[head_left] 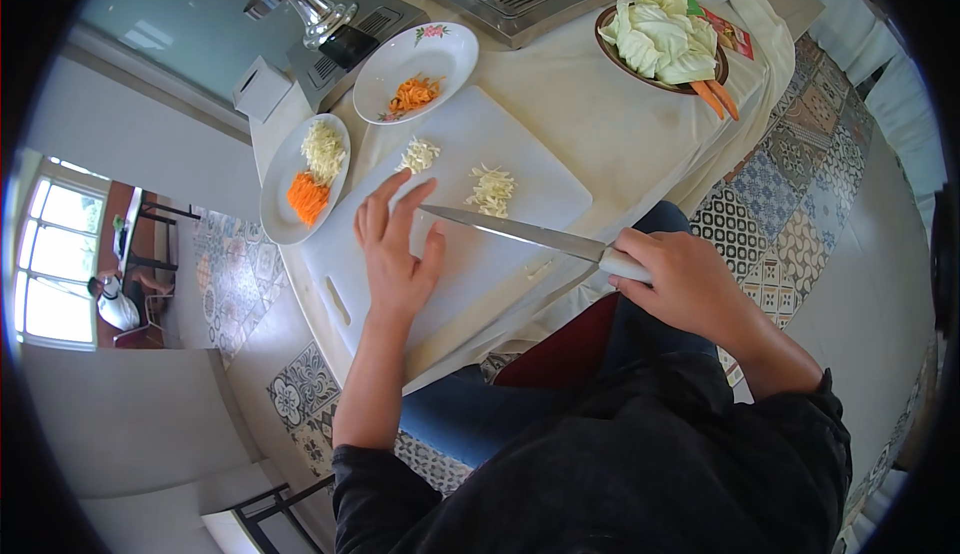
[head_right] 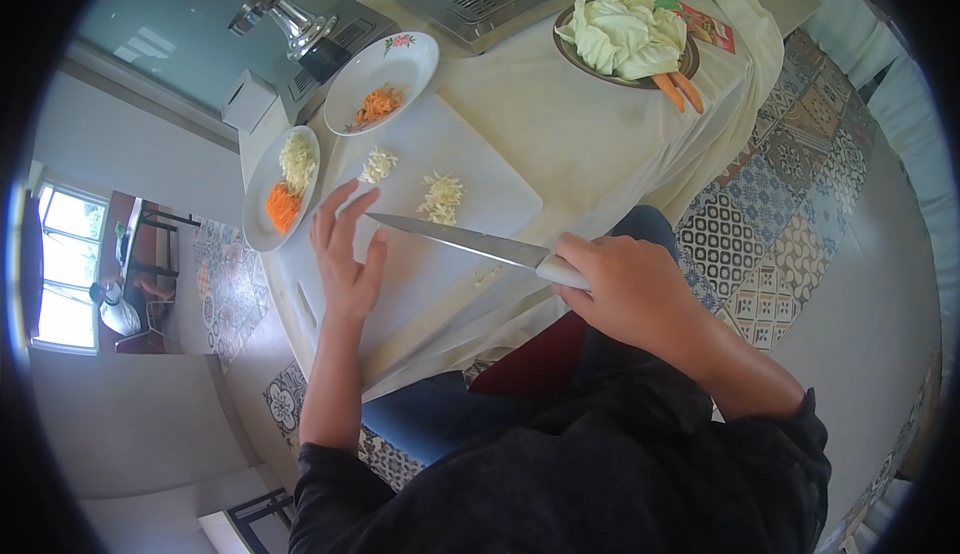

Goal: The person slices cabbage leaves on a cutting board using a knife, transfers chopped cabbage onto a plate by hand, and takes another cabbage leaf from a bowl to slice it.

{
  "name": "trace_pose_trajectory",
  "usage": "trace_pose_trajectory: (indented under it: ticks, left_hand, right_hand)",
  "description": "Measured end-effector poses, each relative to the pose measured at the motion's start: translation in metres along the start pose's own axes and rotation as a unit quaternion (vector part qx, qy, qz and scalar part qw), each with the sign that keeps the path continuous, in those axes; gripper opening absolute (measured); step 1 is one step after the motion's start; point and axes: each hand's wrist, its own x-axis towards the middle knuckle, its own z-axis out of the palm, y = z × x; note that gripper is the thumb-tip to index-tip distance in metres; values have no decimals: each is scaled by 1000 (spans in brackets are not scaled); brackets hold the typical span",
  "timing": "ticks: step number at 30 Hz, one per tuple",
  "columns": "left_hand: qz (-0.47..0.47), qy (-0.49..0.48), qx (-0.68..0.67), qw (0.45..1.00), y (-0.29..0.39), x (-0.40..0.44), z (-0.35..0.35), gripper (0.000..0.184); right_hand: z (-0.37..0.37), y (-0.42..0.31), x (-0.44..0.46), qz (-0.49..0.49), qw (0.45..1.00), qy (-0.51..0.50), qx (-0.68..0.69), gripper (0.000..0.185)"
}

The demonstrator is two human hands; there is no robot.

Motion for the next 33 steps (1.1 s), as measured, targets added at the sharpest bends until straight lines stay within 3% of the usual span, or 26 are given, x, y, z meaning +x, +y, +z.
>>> trace_pose_trajectory:
  ticks: [1,5,8,11,17,20,26,33]
  left_hand:
    - [3,21,18,1000,-8,2,-1,50]
    - [-52,-60,-151,985,-21,17,-4,56]
    - [-15,-106,-170,980,-13,27,-7,58]
    - [22,-255,-150,955,-6,44,-7,67]
    - [82,-378,-95,917,-3,62,13,73]
    - [67,-384,-112,914,-9,58,16,64]
    - [47,-266,-174,947,-19,36,27,43]
    - [131,-118,-104,979,-19,13,43,33]
  right_hand:
    - [-5,0,-2,9,999,4,31,21]
    - [-21,4,-11,49,991,-1,126,23]
    - [-29,4,-18,103,983,-17,154,26]
    - [-29,9,-24,130,977,-20,166,28]
    - [-9,23,-32,118,972,22,203,28]
    - [-2,32,-35,122,969,31,211,27]
    - [-5,30,-33,143,967,15,211,28]
    - [-1,25,-32,133,966,20,219,27]
